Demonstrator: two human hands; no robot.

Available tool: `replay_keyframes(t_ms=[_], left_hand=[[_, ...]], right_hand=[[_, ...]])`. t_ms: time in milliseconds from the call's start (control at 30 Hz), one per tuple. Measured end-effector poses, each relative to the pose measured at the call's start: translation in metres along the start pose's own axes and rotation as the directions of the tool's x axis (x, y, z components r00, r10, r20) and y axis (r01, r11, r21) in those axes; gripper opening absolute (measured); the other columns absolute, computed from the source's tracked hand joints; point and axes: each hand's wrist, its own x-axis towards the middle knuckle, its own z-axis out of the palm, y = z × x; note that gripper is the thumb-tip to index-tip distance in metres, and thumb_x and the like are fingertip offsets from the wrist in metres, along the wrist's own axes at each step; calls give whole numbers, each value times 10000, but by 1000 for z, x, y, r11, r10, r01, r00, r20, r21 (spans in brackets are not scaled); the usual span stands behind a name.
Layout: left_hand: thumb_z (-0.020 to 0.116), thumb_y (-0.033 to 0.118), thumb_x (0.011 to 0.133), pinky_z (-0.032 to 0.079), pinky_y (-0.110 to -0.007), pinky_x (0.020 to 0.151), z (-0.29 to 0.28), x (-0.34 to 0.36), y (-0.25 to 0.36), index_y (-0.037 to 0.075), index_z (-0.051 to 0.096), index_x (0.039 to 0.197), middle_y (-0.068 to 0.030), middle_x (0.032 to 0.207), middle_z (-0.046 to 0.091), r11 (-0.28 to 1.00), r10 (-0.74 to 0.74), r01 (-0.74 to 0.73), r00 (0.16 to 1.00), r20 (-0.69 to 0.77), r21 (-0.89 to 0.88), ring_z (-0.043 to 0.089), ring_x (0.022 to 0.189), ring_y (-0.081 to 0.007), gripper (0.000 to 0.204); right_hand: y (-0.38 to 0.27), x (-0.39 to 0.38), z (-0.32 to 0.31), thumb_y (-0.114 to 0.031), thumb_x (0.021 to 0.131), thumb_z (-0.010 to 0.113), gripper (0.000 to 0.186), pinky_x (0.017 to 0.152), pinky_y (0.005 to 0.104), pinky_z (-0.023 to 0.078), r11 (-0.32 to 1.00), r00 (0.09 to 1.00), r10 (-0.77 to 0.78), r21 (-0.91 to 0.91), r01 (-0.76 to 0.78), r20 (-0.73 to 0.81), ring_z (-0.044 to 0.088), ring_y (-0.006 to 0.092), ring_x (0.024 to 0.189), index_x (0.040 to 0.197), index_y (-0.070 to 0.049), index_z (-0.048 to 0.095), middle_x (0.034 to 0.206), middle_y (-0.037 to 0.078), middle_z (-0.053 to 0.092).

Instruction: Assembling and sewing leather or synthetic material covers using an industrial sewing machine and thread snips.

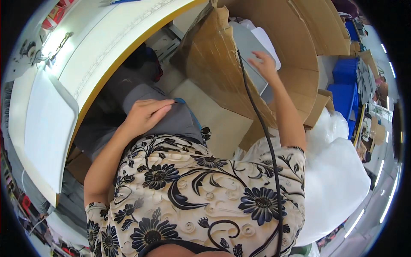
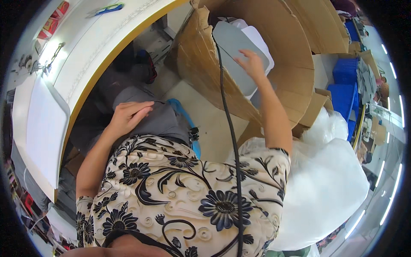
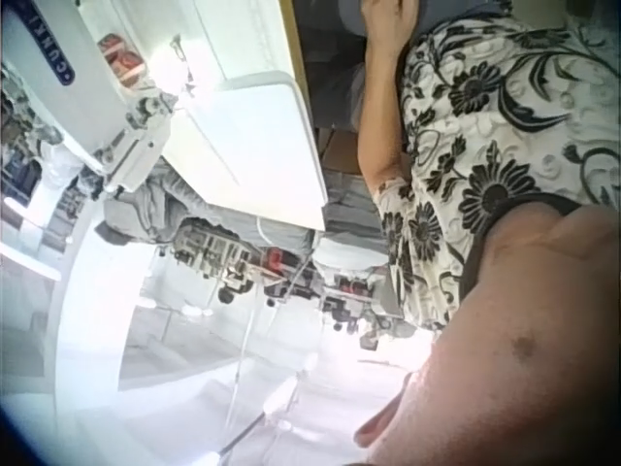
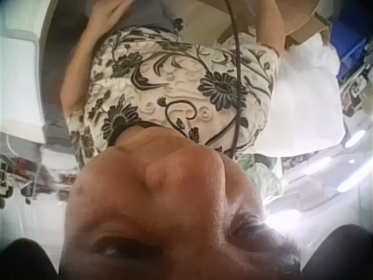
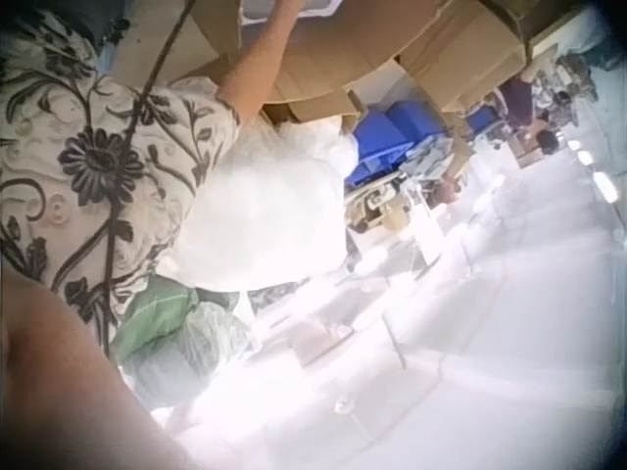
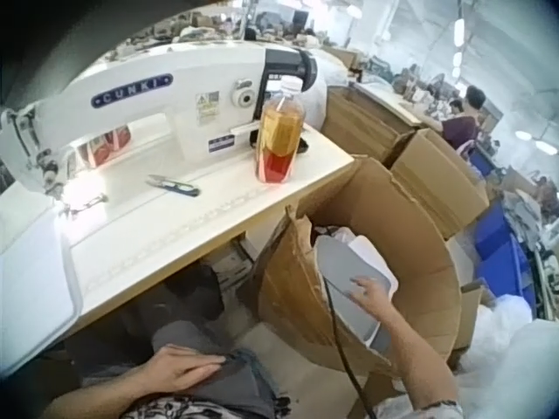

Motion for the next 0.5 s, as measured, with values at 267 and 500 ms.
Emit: replay_keyframes(t_ms=[267, 500], left_hand=[[668, 100, 905, 556, -337, 768, 30, 24, -20, 0, 704, 1090, -163, 972, 728, 961, -275, 275, 961, -27, -24, 714, 830, -287, 214], [679, 88, 893, 552, -357, 710, 37, 35, -18, -9, 700, 1066, -165, 928, 719, 988, -126, 131, 990, -59, 78, 701, 789, -298, 201]], right_hand=[[20, 93, 88, -347, 808, 739, 460, 888, 463, 523, 906, 995, -95, -414, 86, -1, 599, 319, 1106, 1152, -74, 604, 1188, 147, 610], [31, 109, 79, -254, 827, 701, 366, 880, 453, 531, 883, 982, -184, -432, 182, 39, 607, 320, 1098, 1137, -85, 605, 1129, 156, 640]])
